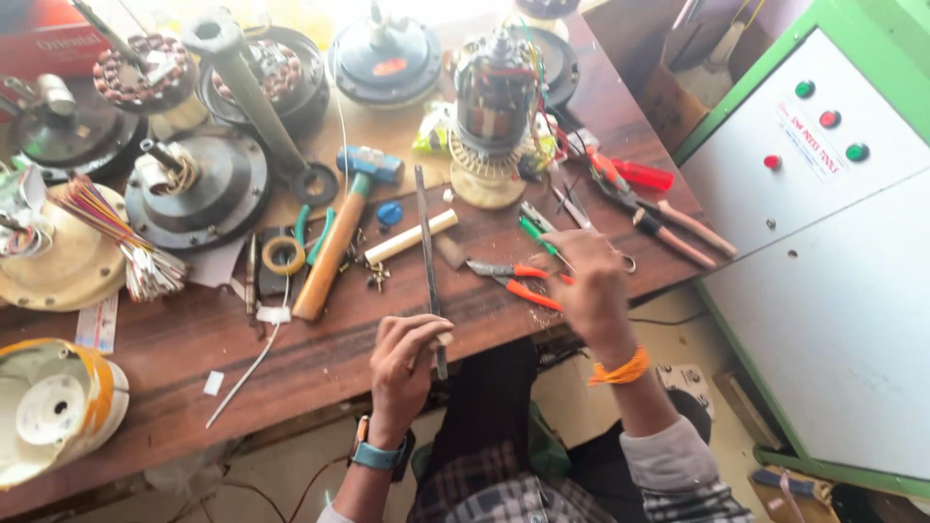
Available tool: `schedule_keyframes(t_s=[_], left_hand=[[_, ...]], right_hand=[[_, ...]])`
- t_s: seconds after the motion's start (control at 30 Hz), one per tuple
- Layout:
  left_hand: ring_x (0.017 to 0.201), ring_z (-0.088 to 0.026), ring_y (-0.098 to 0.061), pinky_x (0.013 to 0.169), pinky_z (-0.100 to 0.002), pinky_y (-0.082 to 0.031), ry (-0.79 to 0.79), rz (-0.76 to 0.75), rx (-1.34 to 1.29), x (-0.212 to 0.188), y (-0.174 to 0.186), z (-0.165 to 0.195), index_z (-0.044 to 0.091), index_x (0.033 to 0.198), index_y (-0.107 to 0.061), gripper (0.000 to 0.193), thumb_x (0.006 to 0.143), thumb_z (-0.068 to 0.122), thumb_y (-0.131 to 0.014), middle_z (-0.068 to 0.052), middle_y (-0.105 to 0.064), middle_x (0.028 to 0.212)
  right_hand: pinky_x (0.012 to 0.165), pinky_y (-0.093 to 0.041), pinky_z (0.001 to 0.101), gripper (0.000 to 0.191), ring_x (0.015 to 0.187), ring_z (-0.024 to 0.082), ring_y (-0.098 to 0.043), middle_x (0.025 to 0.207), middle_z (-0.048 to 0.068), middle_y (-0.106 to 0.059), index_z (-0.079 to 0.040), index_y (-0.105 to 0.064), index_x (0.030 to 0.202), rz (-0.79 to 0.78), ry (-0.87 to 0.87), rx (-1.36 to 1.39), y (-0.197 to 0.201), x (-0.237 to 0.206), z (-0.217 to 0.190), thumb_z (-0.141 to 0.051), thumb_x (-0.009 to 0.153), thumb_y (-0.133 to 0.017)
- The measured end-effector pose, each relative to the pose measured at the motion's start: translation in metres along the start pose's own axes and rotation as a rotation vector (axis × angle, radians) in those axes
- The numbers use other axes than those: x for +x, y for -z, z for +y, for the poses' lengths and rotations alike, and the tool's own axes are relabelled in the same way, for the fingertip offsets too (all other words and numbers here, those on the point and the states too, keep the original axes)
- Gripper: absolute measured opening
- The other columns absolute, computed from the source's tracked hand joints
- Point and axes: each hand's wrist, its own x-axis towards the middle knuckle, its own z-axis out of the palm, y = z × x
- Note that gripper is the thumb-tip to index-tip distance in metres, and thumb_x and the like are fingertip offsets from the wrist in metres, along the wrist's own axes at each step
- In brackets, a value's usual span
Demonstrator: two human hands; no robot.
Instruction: The person works at a cluttered repair workbench, filing and shaping a small white cylindrical bushing by hand, then trimming it with pliers. They pick up a motor armature and press the finished bushing onto its shaft, fitting the part into place.
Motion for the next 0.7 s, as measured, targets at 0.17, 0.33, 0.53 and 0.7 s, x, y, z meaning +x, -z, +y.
schedule_keyframes(t_s=[0.17, 0.33, 0.53, 0.7], left_hand=[[0.102, -0.027, -0.062, 0.09, -0.038, -0.05, 0.123, 0.198, 0.188, 0.019, 0.001, -0.03, 0.005, 0.108, -0.074, 0.025, 0.088, -0.006, -0.065, -0.008, -0.073, 0.107], [0.102, -0.025, -0.063, 0.09, -0.036, -0.05, 0.181, 0.32, 0.241, 0.012, -0.007, -0.055, 0.006, 0.108, -0.074, 0.025, 0.087, -0.006, -0.066, -0.007, -0.074, 0.107], [0.1, -0.021, -0.061, 0.09, -0.033, -0.049, 0.118, 0.326, 0.382, -0.001, -0.021, -0.076, 0.008, 0.109, -0.073, 0.022, 0.09, -0.002, -0.068, -0.004, -0.073, 0.105], [0.093, -0.019, -0.057, 0.087, -0.031, -0.047, 0.165, 0.292, 0.504, -0.011, -0.028, -0.093, 0.012, 0.105, -0.075, 0.024, 0.087, -0.001, -0.066, -0.001, -0.075, 0.102]], right_hand=[[0.076, -0.054, 0.0339, 0.01, 0.086, 0.024, -0.07, 0.098, 0.013, -0.073, -0.002, -0.072, 0.106, 0.064, -0.156, 0.209, 0.002, 0.071, 0.086, -0.01, 0.102, -0.067], [0.085, -0.054, 0.0335, 0.015, 0.098, 0.02, -0.069, 0.106, 0.013, -0.073, -0.002, -0.075, 0.107, 0.132, -0.026, 0.134, -0.03, 0.18, 0.161, -0.016, 0.106, -0.07], [0.077, -0.062, 0.0424, 0.059, 0.097, 0.014, -0.062, 0.126, 0.004, -0.063, -0.016, -0.06, 0.138, -0.019, -0.808, 0.709, -0.096, 0.3, 0.198, -0.059, 0.097, -0.062], [0.079, -0.06, 0.0447, 0.077, 0.096, 0.027, -0.067, 0.133, 0.014, -0.056, -0.023, -0.044, 0.151, -0.11, -0.986, 1.022, -0.134, 0.344, 0.2, -0.072, 0.092, -0.055]])
